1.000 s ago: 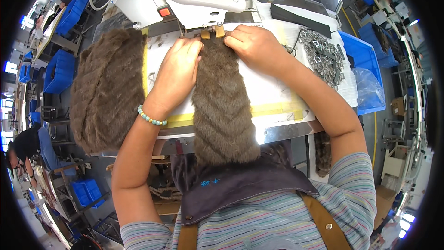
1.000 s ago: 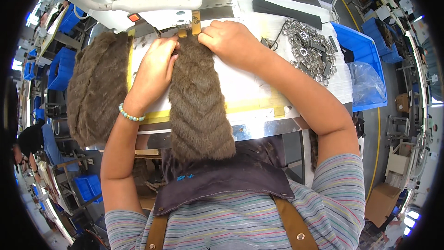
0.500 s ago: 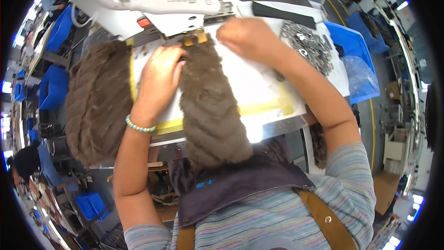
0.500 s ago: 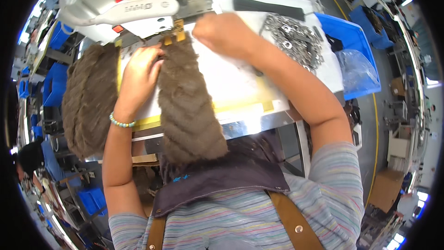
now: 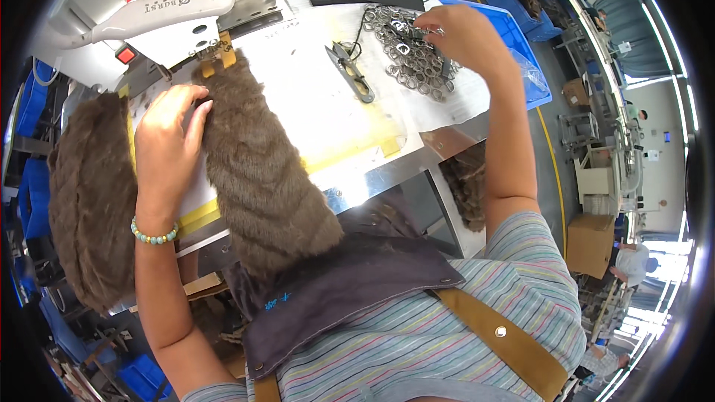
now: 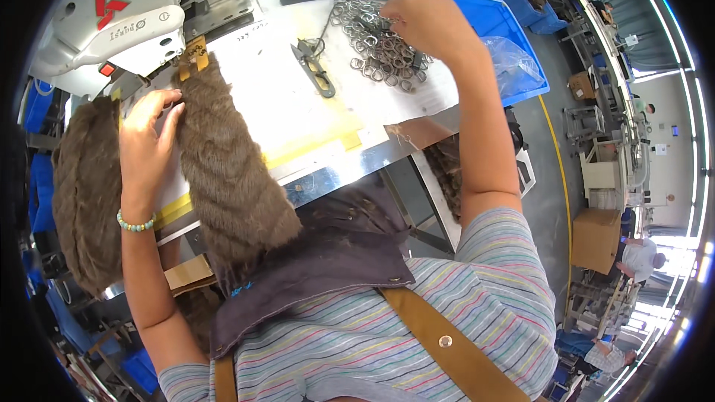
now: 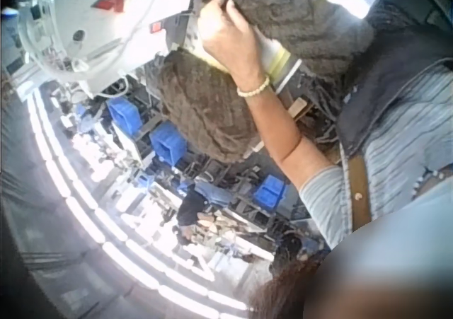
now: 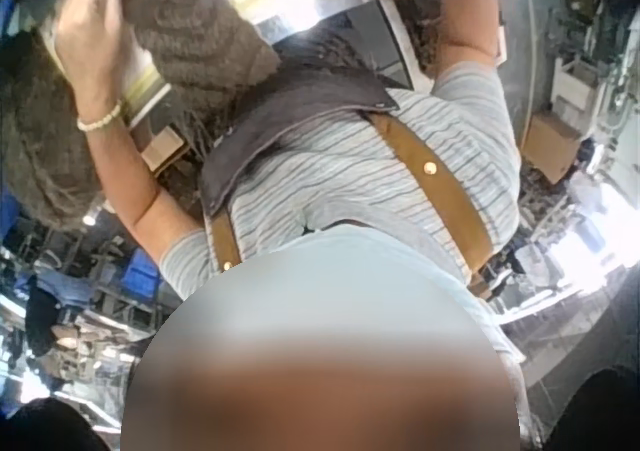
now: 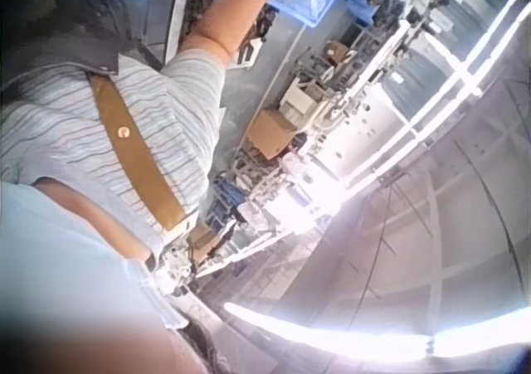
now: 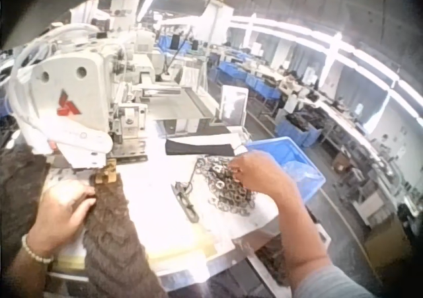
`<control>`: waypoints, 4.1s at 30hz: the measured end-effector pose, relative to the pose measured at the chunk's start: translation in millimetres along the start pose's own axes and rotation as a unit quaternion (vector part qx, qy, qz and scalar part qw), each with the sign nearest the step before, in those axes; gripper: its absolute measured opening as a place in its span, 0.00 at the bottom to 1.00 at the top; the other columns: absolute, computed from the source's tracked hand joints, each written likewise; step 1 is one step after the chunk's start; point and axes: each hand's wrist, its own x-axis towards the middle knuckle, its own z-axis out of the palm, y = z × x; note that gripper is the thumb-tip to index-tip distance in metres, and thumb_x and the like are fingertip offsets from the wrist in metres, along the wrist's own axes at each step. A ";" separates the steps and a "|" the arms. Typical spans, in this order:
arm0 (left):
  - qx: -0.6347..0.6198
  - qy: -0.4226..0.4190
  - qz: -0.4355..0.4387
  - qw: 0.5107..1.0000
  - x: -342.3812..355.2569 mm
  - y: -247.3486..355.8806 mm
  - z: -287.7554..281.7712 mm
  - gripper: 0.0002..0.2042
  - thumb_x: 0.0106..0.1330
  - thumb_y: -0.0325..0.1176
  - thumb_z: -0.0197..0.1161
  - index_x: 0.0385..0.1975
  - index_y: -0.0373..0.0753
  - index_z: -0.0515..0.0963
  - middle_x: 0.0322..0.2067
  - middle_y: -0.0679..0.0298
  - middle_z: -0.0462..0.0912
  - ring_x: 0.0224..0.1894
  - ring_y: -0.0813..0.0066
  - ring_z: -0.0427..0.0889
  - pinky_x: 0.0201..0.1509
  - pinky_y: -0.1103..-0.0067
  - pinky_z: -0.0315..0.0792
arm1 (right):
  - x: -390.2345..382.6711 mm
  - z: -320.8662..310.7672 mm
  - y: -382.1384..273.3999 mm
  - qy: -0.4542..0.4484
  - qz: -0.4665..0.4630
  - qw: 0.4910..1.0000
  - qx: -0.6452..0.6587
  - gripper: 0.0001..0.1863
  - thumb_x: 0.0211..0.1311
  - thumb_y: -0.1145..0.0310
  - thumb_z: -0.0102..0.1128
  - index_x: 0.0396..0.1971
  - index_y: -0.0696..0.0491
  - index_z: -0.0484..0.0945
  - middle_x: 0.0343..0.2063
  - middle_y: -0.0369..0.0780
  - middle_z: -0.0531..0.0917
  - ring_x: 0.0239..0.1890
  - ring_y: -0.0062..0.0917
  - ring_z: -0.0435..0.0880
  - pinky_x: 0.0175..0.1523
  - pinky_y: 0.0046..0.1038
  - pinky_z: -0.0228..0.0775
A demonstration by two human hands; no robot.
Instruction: Attaching metal rings and hardware to strips of faux fur using a machine and tools.
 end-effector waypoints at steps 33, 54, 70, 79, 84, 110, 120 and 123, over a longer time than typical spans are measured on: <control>-0.048 0.048 0.043 0.997 4.7 17.6 -0.2 0.10 0.68 0.28 0.70 0.48 0.37 0.86 0.43 0.54 0.89 0.45 0.54 0.88 0.51 0.66 0.80 | 22.9 -0.4 -40.2 -0.032 0.008 0.951 0.307 0.08 0.63 0.75 0.71 0.41 0.55 0.89 0.35 0.31 0.87 0.35 0.11 0.81 0.38 0.17 0.72; -0.324 0.053 -0.203 0.923 -1.7 15.7 12.3 0.07 0.68 0.26 0.73 0.42 0.32 0.89 0.35 0.62 0.92 0.34 0.77 0.89 0.42 0.79 0.82 | 82.9 52.8 -169.1 -0.069 -0.016 0.690 0.720 0.10 0.63 0.71 0.76 0.42 0.57 0.91 0.46 0.37 0.91 0.48 0.19 0.88 0.57 0.23 0.80; -0.508 0.053 -0.304 0.804 -3.0 -3.4 21.0 0.09 0.72 0.24 0.68 0.47 0.26 0.86 0.38 0.59 0.91 0.36 0.79 0.88 0.45 0.83 0.82 | 55.8 69.5 -200.4 0.261 -0.438 0.828 0.235 0.09 0.60 0.74 0.74 0.41 0.53 0.88 0.41 0.40 0.90 0.36 0.33 0.91 0.37 0.30 0.84; -0.505 0.022 -0.300 0.809 -3.9 5.1 19.0 0.08 0.73 0.25 0.68 0.45 0.26 0.86 0.37 0.59 0.91 0.38 0.77 0.89 0.45 0.82 0.83 | 56.4 75.8 -201.0 0.310 -0.429 0.834 0.155 0.10 0.56 0.70 0.70 0.40 0.52 0.88 0.44 0.38 0.89 0.44 0.30 0.89 0.42 0.29 0.84; -0.497 0.030 -0.289 0.818 -6.4 3.4 22.7 0.08 0.73 0.24 0.68 0.46 0.26 0.85 0.38 0.60 0.91 0.38 0.78 0.89 0.44 0.81 0.83 | 58.6 73.9 -200.0 0.311 -0.412 0.847 0.130 0.10 0.57 0.70 0.70 0.40 0.53 0.87 0.46 0.38 0.89 0.45 0.30 0.90 0.45 0.29 0.85; -0.025 0.004 -0.013 1.000 -2.6 10.2 13.0 0.16 0.64 0.27 0.71 0.50 0.28 0.84 0.52 0.51 0.87 0.56 0.51 0.82 0.63 0.64 0.76 | 84.5 97.5 -196.7 0.195 -0.338 0.909 0.146 0.07 0.55 0.72 0.68 0.34 0.55 0.84 0.41 0.38 0.90 0.40 0.29 0.91 0.43 0.30 0.86; -0.020 0.006 -0.010 1.000 -1.5 11.7 12.6 0.15 0.63 0.28 0.71 0.47 0.27 0.83 0.50 0.51 0.86 0.55 0.54 0.81 0.63 0.65 0.77 | 81.2 90.9 -204.7 0.168 -0.330 0.927 0.052 0.11 0.56 0.68 0.65 0.39 0.54 0.84 0.47 0.41 0.89 0.50 0.29 0.88 0.51 0.30 0.80; -0.034 0.005 -0.017 0.999 -1.4 12.4 11.6 0.15 0.64 0.26 0.71 0.49 0.29 0.83 0.50 0.52 0.86 0.54 0.51 0.82 0.61 0.64 0.76 | 84.8 87.5 -208.0 0.202 -0.361 0.910 0.005 0.12 0.55 0.68 0.64 0.39 0.54 0.83 0.45 0.40 0.88 0.48 0.29 0.88 0.50 0.30 0.80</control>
